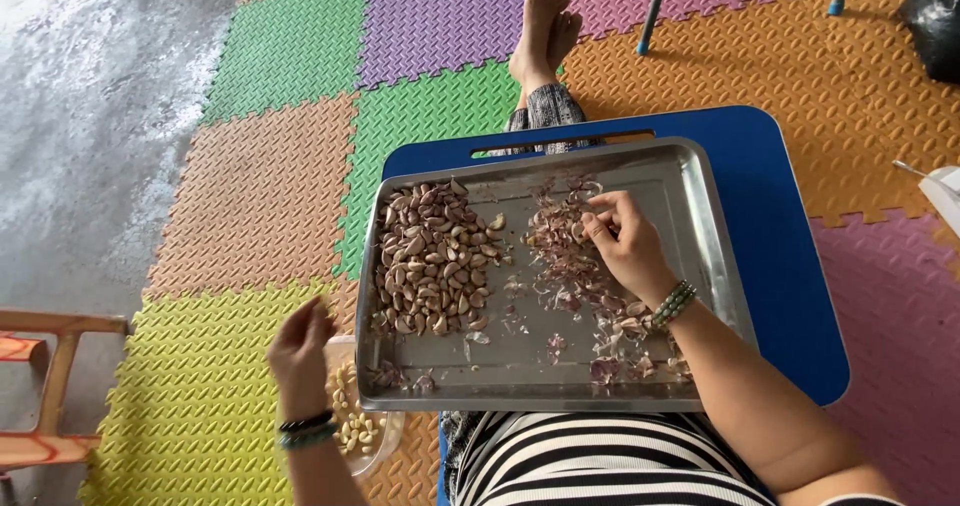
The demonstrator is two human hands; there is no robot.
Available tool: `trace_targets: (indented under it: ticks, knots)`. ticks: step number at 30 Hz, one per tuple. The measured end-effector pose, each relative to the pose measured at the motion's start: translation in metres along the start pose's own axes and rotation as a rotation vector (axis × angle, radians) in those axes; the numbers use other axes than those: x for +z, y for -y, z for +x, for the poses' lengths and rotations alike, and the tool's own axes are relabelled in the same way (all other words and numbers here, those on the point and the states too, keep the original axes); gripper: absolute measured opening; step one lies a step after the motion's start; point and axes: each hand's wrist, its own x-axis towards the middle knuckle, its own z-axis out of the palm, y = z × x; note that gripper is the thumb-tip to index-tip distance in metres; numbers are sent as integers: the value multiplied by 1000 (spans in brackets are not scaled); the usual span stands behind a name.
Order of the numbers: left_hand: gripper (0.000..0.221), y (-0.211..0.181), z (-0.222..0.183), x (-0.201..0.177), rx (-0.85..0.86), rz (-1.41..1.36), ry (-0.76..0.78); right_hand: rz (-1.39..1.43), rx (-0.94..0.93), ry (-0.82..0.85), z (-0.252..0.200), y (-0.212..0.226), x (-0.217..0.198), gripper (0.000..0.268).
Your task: Manually peeling individual garlic cloves and separating the skins into a metal tray.
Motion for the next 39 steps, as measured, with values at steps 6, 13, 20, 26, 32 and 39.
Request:
trace_targets:
  ticks: [6, 13, 20, 26, 32, 39]
  knots:
    - [40, 110, 20, -88, -341, 1433, -20, -524, -100, 403, -14, 6, 4, 42]
    - [20, 78, 35, -23, 477, 813, -332, -554, 47, 345, -8, -17, 1, 13]
    - [17, -32, -15, 132, 546, 356, 120, -552, 9, 592, -20, -2, 9, 18]
    - [19, -44, -28, 219, 540, 436, 504, -102, 232, 561, -12, 26, -10, 19]
    - [22, -22, -22, 267, 540, 357, 502, 269, 271, 249, -1, 21, -23, 13]
    - [42, 15, -29, 271, 845, 718, 389, -550, 163, 281, -2, -14, -8, 39]
